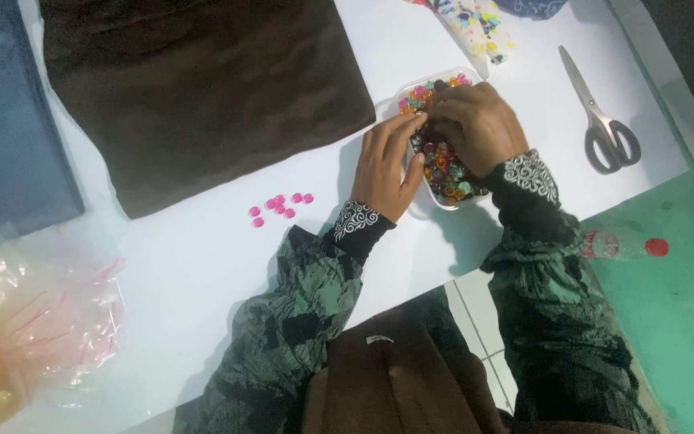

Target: Picking small decorative beads or buttons from a tray and placing them into small plastic bags for packaging.

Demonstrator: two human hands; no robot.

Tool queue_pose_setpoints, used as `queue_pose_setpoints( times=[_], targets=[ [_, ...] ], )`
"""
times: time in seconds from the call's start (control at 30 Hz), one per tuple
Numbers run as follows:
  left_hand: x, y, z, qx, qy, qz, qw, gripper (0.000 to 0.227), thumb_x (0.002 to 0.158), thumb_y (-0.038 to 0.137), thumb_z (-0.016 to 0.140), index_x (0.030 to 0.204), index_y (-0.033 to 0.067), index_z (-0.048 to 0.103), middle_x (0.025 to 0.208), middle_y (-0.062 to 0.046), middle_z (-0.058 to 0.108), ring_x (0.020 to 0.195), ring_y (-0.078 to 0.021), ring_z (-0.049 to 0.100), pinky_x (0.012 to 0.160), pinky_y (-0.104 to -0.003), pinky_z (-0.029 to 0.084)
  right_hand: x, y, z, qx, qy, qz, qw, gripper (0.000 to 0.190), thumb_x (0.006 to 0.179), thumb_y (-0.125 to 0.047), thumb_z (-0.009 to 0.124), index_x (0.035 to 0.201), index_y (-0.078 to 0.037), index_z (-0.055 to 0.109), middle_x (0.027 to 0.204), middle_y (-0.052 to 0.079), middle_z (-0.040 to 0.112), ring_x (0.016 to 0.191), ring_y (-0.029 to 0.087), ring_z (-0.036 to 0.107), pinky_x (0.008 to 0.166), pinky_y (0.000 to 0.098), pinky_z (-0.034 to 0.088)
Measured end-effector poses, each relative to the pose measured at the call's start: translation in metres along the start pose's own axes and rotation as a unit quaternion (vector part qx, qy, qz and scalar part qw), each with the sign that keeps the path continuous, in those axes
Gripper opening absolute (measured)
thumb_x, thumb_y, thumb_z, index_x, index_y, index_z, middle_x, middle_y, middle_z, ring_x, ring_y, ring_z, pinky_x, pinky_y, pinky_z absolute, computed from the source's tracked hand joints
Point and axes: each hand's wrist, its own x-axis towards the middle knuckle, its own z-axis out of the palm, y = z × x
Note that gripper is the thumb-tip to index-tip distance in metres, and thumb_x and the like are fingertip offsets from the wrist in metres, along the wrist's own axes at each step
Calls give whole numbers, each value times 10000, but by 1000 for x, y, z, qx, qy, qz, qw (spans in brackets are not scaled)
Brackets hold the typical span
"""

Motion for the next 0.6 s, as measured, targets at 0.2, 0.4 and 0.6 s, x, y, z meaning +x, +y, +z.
queue_pose_setpoints(
  times=[0.2,0.4,0.6],
  targets=[
    [7,21,-15,-10,12,-17,1000,449,1010,82,569,1453,114,508,1397,-114,554,1291,-315,572,1110,-484,500,-7,-12,-48,124,27,-78,989,138,990,56,736,1114,33,790,1119,213,757,1011,390,696,830,482,594],
    [4,3,-5,19,-19,-8,1000,487,1031,188,487,1515,201,440,1400,-58,492,1274,-282,558,1098,-458,505,-35,-25,-67,62,-62,-11,996,161,914,-86,808,1073,-66,806,1100,131,767,1052,312,709,818,342,559],
    [4,4,-7,12,-25,-7,1000,487,1035,163,496,1518,189,434,1399,-71,495,1298,-297,559,1121,-465,486,-44,-22,-33,25,-13,8,1000,201,847,-105,855,1040,-104,803,1080,80,714,985,298,672,739,386,577]
  ],
)
